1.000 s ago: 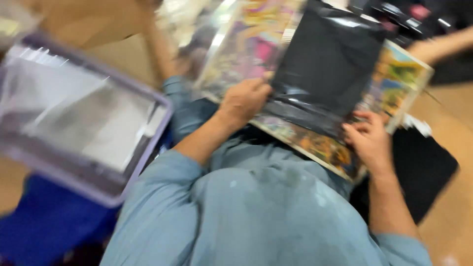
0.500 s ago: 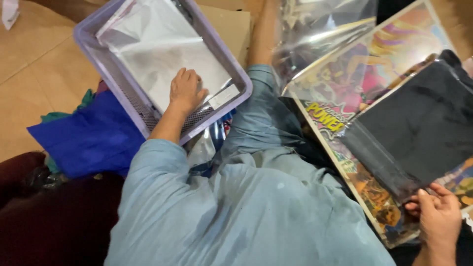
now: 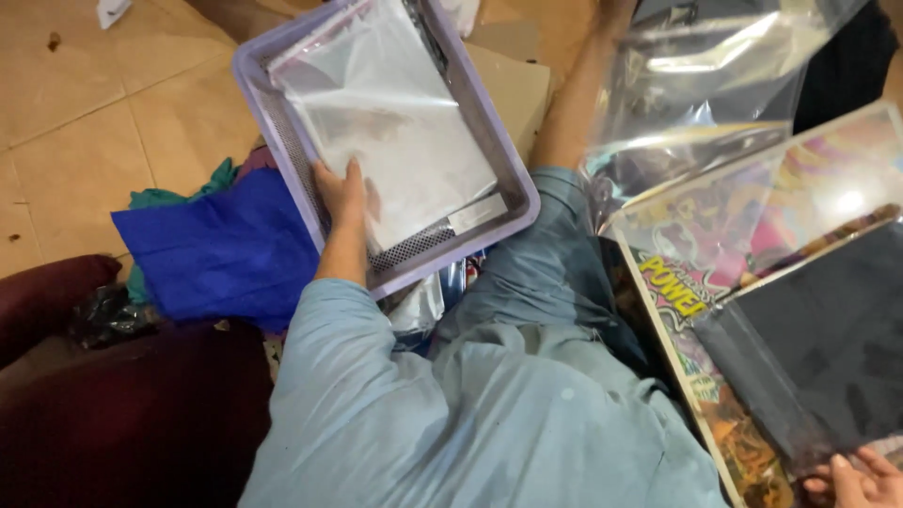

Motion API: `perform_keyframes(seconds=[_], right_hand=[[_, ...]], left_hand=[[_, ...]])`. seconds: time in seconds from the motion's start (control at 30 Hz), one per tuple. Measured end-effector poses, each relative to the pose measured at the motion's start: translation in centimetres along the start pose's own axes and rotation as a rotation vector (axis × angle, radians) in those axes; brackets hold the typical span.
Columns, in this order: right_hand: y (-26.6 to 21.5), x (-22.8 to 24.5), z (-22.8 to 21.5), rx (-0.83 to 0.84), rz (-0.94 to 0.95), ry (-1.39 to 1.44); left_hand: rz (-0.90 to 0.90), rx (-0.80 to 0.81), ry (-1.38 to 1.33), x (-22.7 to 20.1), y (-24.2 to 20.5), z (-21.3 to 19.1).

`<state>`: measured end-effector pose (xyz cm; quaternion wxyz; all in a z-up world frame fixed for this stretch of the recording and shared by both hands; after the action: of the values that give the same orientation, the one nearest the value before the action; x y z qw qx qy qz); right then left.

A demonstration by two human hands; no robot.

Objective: The person sits on the floor and repeatedly folds black t-shirts, places them into clear plastic bags, and seals the bags. The person uses a cardboard board as a flat surface to fold the shirts and a basket to store the sealed packages.

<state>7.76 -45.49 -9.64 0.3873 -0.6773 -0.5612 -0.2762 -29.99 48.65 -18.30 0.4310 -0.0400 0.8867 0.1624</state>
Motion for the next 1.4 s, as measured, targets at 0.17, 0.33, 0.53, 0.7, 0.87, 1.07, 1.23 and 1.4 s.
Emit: perform_keyframes(seconds=[0.17, 0.33, 0.53, 0.7, 0.87, 1.07, 1.23, 1.4], right_hand=[[-0.1, -1.3, 0.3, 0.018, 0.016, -0.034], [-2.7, 3.4, 1.4, -0.088, 0.049, -0.136], [-3.4, 5.1, 1.8, -0.112, 0.047, -0.144], [-3.2, 5.5, 1.9, -0.114, 0.092, -0.161], [-3.3, 5.7, 2.2, -0.112, 0.146, -0.178], [-4.9, 6.9, 2.4, -0.14, 0.075, -0.153], [-5.3, 6.9, 2.5, -0.182, 0.017, -0.215], [-4.4, 5.0, 2.4, -0.145, -0.098, -0.199]], left_hand=[[-0.327, 0.146, -0.108, -1.2, 0.1, -0.3], [-0.244, 0.148, -0.023, 0.7, 1.4, 1.0], [-0.545, 0.183, -0.074, -6.9, -0.5, -3.0], [-0.559, 0.241, -0.168, -4.8, -1.5, -1.6], [-0.672, 0.344, -0.21, -5.0, -2.5, -0.9], [-0.638, 0.344, -0.251, -3.3, -2.5, -0.2], [-0.566, 0.42, -0.101, -9.3, -2.7, -4.8], [-0.144, 0.267, 0.105, -4.6, -1.6, -2.3]])
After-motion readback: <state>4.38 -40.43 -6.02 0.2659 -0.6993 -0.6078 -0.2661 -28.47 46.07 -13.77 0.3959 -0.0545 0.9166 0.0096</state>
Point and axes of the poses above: each hand's wrist, its own y-axis towards the middle knuckle, its own z-axis out of the palm, x = y × z, the point moved 4 cm from there along y, towards the middle knuckle, and after that the axes turned 10 degrees about -x, right-handed, at the moved point
